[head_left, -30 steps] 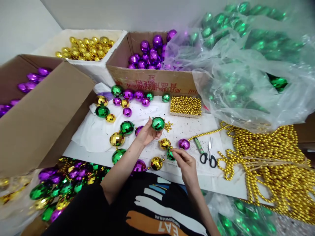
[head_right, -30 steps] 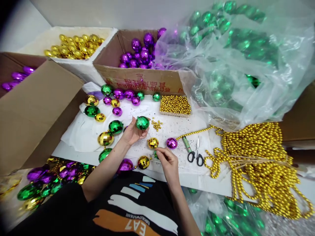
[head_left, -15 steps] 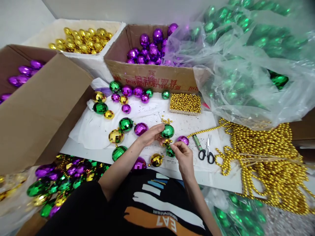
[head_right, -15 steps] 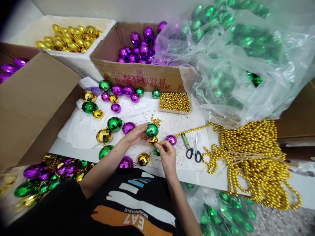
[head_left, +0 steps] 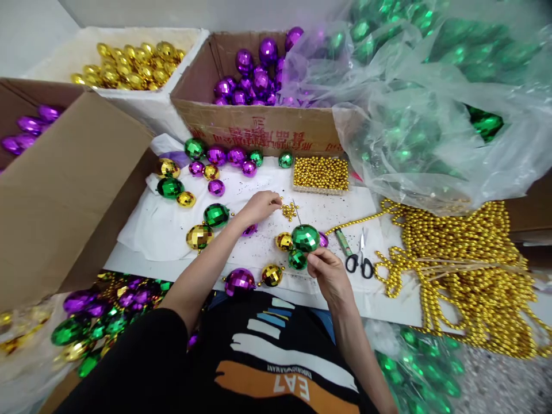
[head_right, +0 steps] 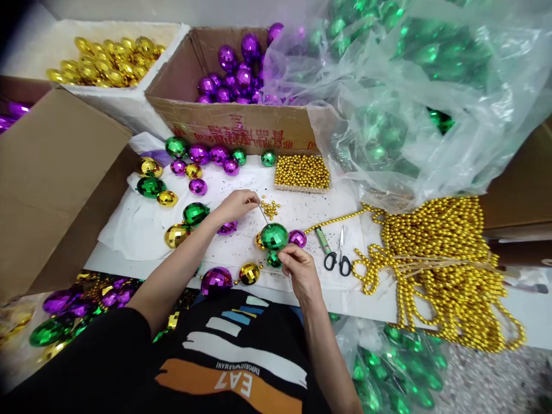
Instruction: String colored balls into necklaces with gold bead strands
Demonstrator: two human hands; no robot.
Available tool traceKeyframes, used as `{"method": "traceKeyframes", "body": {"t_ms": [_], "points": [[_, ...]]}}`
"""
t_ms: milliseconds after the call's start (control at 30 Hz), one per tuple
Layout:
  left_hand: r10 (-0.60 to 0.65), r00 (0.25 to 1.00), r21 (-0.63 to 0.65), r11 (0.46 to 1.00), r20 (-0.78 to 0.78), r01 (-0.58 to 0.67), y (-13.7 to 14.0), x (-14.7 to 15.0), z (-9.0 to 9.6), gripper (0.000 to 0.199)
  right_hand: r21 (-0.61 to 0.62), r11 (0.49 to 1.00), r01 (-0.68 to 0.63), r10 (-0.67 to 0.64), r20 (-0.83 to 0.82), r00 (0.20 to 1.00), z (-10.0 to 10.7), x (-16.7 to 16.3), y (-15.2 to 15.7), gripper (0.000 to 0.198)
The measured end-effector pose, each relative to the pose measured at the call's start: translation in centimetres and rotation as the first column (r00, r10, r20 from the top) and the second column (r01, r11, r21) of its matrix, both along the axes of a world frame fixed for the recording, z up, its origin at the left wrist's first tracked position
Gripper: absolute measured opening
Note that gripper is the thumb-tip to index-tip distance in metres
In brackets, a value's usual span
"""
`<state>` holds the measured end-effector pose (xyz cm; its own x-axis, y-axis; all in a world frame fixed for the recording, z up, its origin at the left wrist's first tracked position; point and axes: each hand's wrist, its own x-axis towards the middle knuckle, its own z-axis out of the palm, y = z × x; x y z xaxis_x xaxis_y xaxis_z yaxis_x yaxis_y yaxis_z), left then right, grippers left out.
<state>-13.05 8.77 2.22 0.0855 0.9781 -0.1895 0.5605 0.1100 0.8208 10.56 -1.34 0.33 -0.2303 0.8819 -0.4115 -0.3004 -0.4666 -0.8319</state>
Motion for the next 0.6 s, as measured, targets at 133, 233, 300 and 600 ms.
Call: {"method": "traceKeyframes", "body": {"t_ms": [133,233,300,600], "points": [[-0.032,0.978,-0.002,0.999,-0.207,0.032,1.3,1.9,-2.2,0.018,0.008,1.0,0.026,-0.026,0.02,0.999,0.1,-0.1,-0.1,0.027],[-0.022,0.985,-0.003,1.0,-0.171,0.022,1.5,2.4,-3.0,0.019,-0.005,0.999,0.041,-0.041,0.017,0.999,0.1,0.1,-0.4,0.028],[-0.009,0.992,0.003,1.0,-0.129,0.009,1.5,2.3,-3.0,0.019,-0.014,0.999,0.042,-0.041,0.024,0.999,0.0,0.3,-0.5,0.027],[0.363,0.546,-0.317,0.931,0.755,-0.18,-1.6,1.4,-0.4,0.021,0.004,0.999,0.052,-0.052,0.073,0.996,-0.1,0.2,-0.5,0.024]]}}
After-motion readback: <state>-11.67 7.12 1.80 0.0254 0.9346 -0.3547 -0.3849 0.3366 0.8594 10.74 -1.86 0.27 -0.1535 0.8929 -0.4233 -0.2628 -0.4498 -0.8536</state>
